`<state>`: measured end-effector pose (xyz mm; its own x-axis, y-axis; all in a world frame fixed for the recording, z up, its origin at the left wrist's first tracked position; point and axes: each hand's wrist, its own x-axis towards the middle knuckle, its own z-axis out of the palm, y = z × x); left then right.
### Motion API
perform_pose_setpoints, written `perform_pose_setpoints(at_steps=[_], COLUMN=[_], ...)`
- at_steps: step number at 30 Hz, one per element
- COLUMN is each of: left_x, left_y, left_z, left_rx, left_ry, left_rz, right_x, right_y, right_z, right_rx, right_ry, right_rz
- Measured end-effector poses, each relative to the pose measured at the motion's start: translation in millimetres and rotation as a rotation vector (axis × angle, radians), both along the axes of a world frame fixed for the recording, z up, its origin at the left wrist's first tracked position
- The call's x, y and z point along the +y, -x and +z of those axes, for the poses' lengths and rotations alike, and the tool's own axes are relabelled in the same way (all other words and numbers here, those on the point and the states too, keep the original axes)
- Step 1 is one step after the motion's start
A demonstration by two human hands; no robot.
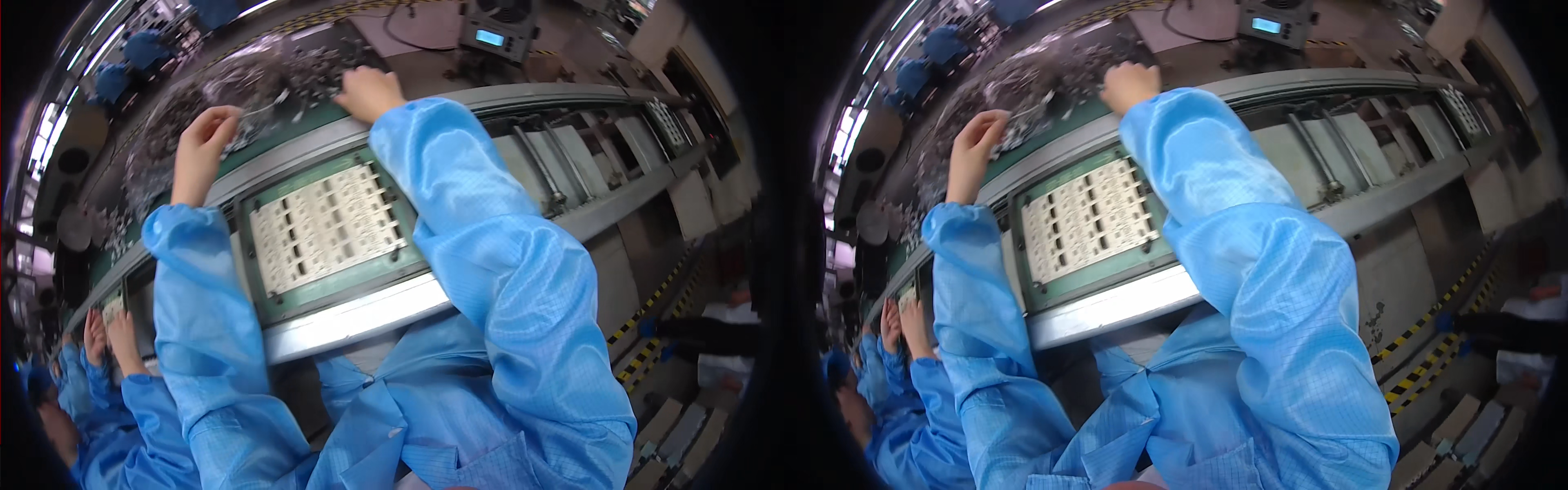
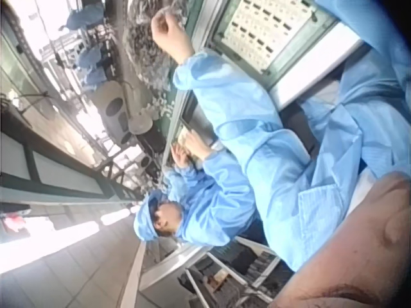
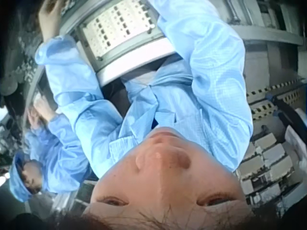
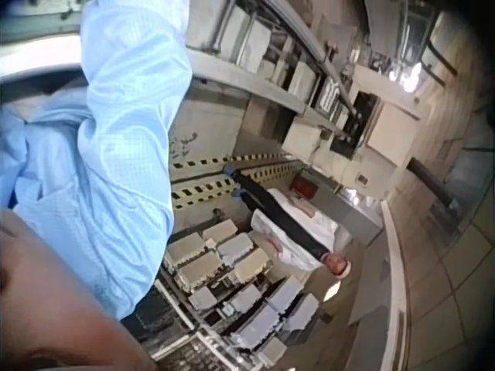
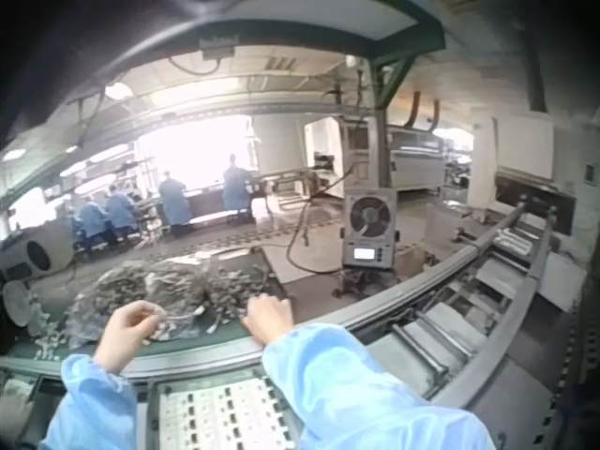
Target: Placing small components into specified slots on printed circuit board assemblies on an assembly line.
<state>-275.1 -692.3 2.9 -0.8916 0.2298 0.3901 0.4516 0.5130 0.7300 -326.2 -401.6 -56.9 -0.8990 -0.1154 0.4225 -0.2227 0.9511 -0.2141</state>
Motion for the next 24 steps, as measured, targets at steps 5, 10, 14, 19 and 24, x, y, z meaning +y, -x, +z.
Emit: perform_pose_setpoints(at_steps=[5,10,14,19,24], left_x=[-11,-35,-25,-24,-19], left_y=[-40,-69,-99,-115,-112], left_z=[-4,-27,-46,-60,-55], left_rx=[-0.031,-0.025,0.282,0.237,0.210], left_ry=[-0.159,-0.249,0.219,0.517,0.606], left_rz=[0.124,0.046,0.144,0.142,0.201], right_x=[5,14,23,24,65], right_y=[12,10,11,6,24], right_z=[-1,-10,-23,-6,-10], right_rx=[-0.006,0.062,0.175,0.112,0.257], right_ry=[0.041,-0.011,-0.138,0.091,0.234], right_rz=[-0.098,-0.126,-0.123,-0.039,0.108])
